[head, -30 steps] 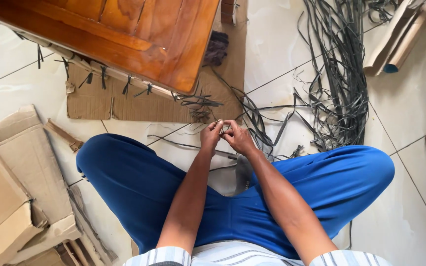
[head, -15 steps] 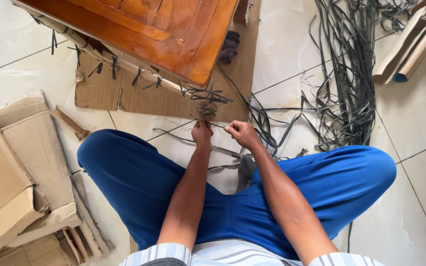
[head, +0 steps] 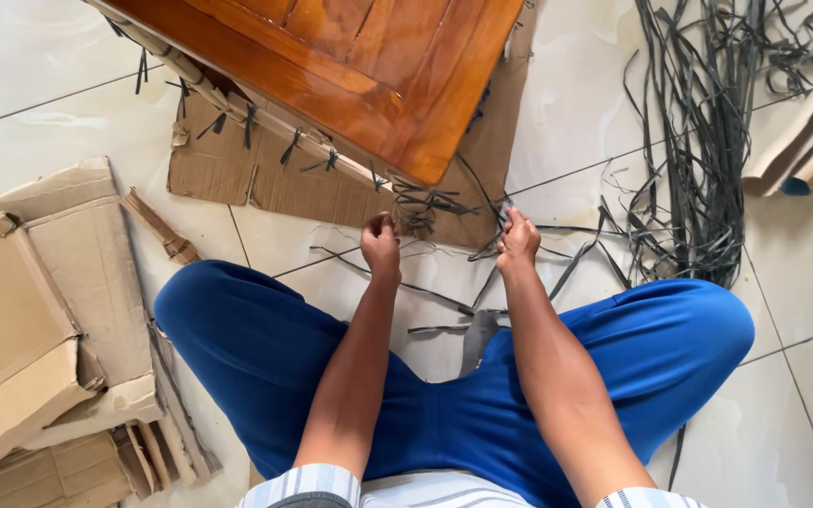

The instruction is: Wrapping furniture legs with plastic strips and covering the seat with cardboard for protection.

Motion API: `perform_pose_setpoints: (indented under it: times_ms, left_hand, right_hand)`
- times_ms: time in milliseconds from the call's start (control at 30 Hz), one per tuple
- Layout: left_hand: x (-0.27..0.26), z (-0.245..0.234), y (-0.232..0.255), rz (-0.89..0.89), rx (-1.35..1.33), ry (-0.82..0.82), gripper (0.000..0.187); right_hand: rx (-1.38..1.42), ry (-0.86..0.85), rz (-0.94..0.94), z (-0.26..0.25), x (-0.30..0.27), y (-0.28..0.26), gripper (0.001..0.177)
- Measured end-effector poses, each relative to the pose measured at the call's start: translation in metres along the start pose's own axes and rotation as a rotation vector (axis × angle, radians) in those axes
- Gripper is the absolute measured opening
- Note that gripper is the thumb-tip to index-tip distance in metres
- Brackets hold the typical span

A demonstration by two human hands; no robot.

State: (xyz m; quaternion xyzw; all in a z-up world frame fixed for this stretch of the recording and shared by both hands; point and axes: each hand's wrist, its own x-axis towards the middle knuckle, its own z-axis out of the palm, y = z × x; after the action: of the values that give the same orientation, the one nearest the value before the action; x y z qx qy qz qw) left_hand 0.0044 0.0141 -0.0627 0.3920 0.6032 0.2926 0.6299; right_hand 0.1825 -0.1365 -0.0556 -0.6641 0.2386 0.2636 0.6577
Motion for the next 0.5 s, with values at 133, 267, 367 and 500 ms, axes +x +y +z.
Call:
perform_pose_setpoints:
  times_ms: [133,267,367,500]
  left_hand:
    - [-0.009,0.008,0.037,0.075,-0.030,-0.117,0.016]
    - [0.006,0.015,0.034,0.045,-0.058,-0.228,0.040]
    - [0.016,0.018,0.033,0.010,-0.084,-0.270,0.052]
    - [0.034,0.017,0.032,0.024,0.019,-0.268,0.048]
  right_hand:
    - [0.041,-0.067,-0.027,0.037,-0.017,-0.018,0.016]
    - [-0.095,-0.268,-0.101,0.072,0.001,-0.001,0.017]
    - [-0.267,-0.390,-0.193,0.092,0.024,0.023,0.017]
    - [-0.386,-0.436,-0.236,0.123,0.045,0.035,0.018]
